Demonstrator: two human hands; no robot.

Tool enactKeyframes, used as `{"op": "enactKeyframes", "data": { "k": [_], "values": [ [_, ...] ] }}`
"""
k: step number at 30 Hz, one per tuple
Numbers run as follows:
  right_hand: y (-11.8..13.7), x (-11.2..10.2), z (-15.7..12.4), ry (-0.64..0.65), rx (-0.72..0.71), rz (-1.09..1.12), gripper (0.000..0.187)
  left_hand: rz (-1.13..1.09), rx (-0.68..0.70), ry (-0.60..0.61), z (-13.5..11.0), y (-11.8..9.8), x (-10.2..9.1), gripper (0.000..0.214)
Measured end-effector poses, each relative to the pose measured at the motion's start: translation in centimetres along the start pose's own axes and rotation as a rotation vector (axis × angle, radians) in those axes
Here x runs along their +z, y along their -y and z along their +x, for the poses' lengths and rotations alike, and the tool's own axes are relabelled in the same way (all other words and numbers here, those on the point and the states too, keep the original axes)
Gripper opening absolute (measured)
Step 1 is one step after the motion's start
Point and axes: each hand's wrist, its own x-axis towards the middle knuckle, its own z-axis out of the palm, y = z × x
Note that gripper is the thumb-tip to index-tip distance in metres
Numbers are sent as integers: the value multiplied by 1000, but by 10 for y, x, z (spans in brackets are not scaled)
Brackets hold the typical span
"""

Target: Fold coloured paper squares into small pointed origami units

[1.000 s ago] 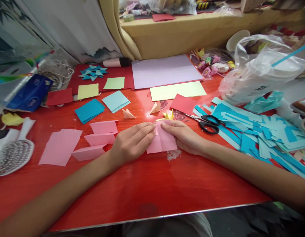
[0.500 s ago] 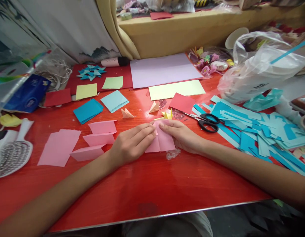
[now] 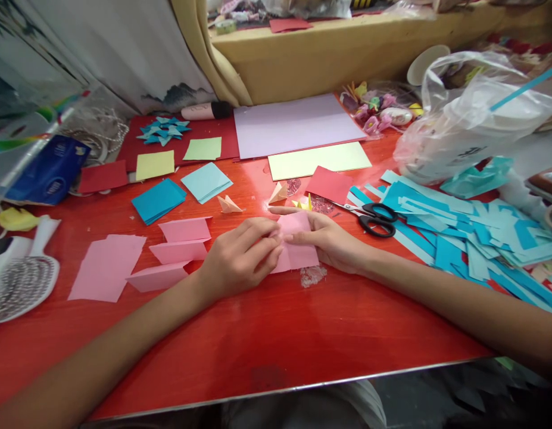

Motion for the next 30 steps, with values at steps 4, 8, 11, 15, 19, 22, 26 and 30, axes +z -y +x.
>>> {"op": "enactKeyframes", "data": {
  "k": [4,8,11,15,19,22,26,30],
  "values": [
    [-1,2,0,-93,-57,-89,49,-28,-107,25,-1,1,-1,14],
    [-3,1,0,-114,-109,-223,51,-214,-330,78,4,1,-4,16],
    [-3,-1,-2,-34,-127,-355,55,-408,-581,116,7,0,-4,17],
    [-1,-1,-4,16,-197,-553,56,-486,-653,174,8,1,-3,13],
    [-1,0,-6,13,-259,-739,56,-478,-614,162,7,1,-2,16],
    [-2,1,-8,-4,-306,-803,54,-472,-619,177,7,1,-2,16],
    [-2,2,-9,-19,-277,-778,54,-461,-617,192,7,0,-1,16],
    [-1,3,-8,-44,-275,-782,49,-464,-593,187,8,-1,-2,18]
  ]
}}
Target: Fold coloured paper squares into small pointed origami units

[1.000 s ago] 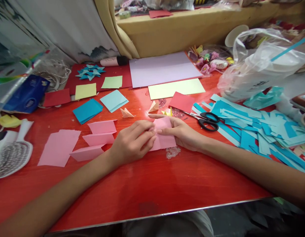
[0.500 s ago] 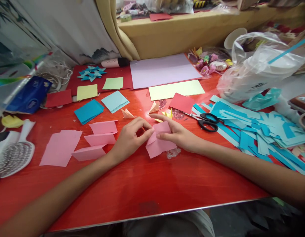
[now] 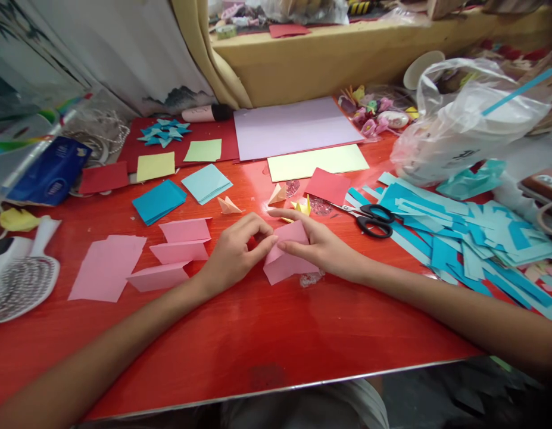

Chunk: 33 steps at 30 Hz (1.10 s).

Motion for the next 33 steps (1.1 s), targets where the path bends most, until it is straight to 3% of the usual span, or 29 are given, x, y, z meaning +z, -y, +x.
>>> {"op": "enactKeyframes", "data": {
  "k": [7,16,20,25,33],
  "values": [
    [-1,-1,1,-150,-100,-20,39,41,-64,18,1,-2,1,11],
    [-6,-2,4,-195,13,121,24,-25,-215,62,1,-3,1,21],
    [-11,0,6,-225,30,228,26,-128,-283,1,0,-2,-1,19],
    [-10,-2,6,-226,32,177,27,-164,-260,-116,0,0,-1,14],
    [-4,-1,6,-170,51,118,26,-196,-207,-90,-1,0,0,15]
  ]
}}
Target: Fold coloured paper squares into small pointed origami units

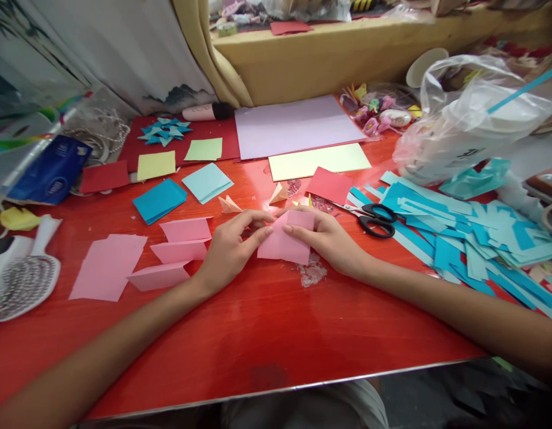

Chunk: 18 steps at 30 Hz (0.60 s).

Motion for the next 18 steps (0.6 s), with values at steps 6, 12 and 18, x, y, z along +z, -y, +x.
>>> {"op": "enactKeyframes", "data": {
  "k": [6,12,18],
  "values": [
    [-5,0,1,39,88,-6,31,-10,-22,-63,0,1,-1,17],
    [-4,0,0,48,119,99,34,37,-22,-46,0,1,-2,22],
    [-3,0,0,28,91,79,35,61,4,-24,0,1,-2,22]
  ]
}}
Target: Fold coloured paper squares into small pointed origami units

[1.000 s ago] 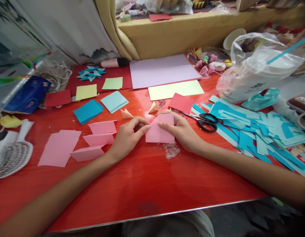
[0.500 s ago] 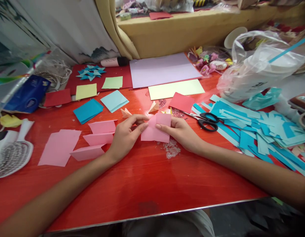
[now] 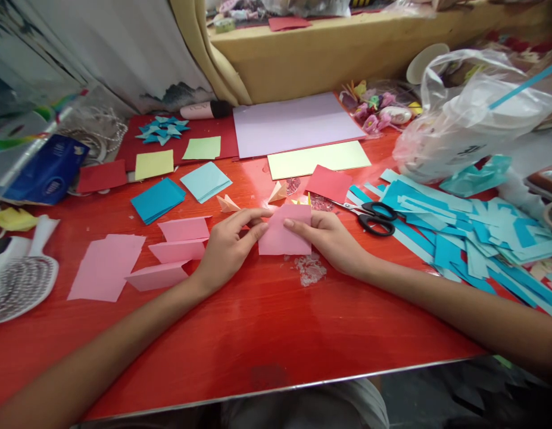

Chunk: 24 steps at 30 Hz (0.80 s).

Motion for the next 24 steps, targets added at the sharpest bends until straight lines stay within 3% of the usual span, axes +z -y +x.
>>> {"op": "enactKeyframes", "data": {
  "k": [5,9,20,24],
  "values": [
    [3,-1,-2,22,-16,-143,33,2,16,78,1,-2,0,14],
    [6,-1,-3,74,-28,-222,33,-17,-6,126,2,-3,-1,19],
    [8,-3,-4,285,-48,-251,27,-89,-33,208,1,-7,-5,19],
    [7,-2,-5,183,21,-135,26,-116,-65,195,3,-5,-4,18]
  ]
}}
